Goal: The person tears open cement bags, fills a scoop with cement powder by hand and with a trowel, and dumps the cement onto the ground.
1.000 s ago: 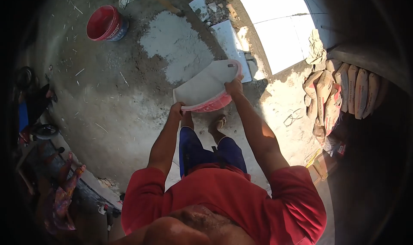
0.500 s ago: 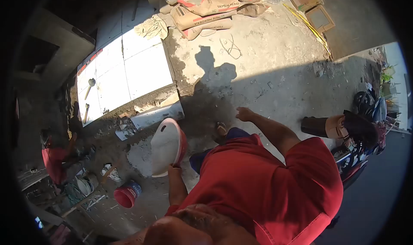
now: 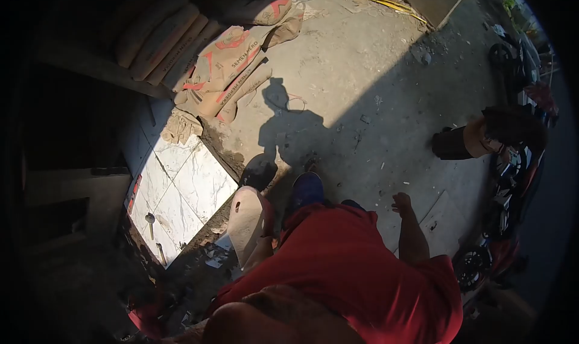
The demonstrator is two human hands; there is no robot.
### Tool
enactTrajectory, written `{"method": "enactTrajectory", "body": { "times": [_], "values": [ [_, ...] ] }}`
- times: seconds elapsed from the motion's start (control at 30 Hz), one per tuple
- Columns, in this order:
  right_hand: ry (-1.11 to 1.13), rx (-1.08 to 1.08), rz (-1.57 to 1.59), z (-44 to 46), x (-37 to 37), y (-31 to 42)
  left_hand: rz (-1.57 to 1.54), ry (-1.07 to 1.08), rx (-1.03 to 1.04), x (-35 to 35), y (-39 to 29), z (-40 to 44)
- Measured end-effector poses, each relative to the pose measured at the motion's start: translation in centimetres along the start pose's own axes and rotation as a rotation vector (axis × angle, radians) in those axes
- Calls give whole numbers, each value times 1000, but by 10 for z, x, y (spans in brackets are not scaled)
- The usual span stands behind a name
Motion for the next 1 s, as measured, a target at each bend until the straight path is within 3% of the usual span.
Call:
{"method": "enactTrajectory", "body": {
  "times": [0.03,0.07,0.17,0.33,0.43,0.5,0.53,0.57,0.63,0.7,0.73,0.8,0.83,0.93,1.0],
  "values": [
    [155,-61,-381,-9,11,-5,98,11,40,19,-21,8],
    [100,239,-184,-19,23,-16,189,30,83,40,-44,13],
    [109,290,-193,-25,37,-40,397,90,220,109,-115,29],
    [117,290,-15,-4,22,9,557,190,611,221,-210,23],
    [111,296,59,24,6,41,650,2,697,296,-263,-14],
    [113,307,99,47,-7,59,262,184,1032,325,-255,54],
    [119,311,114,61,-15,65,266,183,1027,339,-264,55],
    [134,316,131,75,-22,70,24,276,701,351,-270,62],
    [184,313,176,114,-39,86,-228,341,379,385,-275,36],
    [207,297,157,149,-59,117,497,61,896,409,-291,-28],
    [178,256,71,167,-73,159,498,53,892,422,-293,-44],
    [82,139,-186,205,-92,264,-528,-147,60,445,-294,-48],
    [109,58,-247,232,-104,304,-536,-163,62,447,-286,-31],
    [100,-116,-372,280,-123,457,-431,-537,-48,425,-244,2],
    [87,-230,-433,308,-128,548,4,-279,18,444,-253,-25]
  ]
}}
Point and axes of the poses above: each hand's wrist, its own z-axis towards the middle knuckle, its own x-axis out of the palm, y = z × x, the point moved 3 cm from there along z, towards the middle knuckle, and after that the axes turned 11 degrees about -z, right-handed, at the moved point
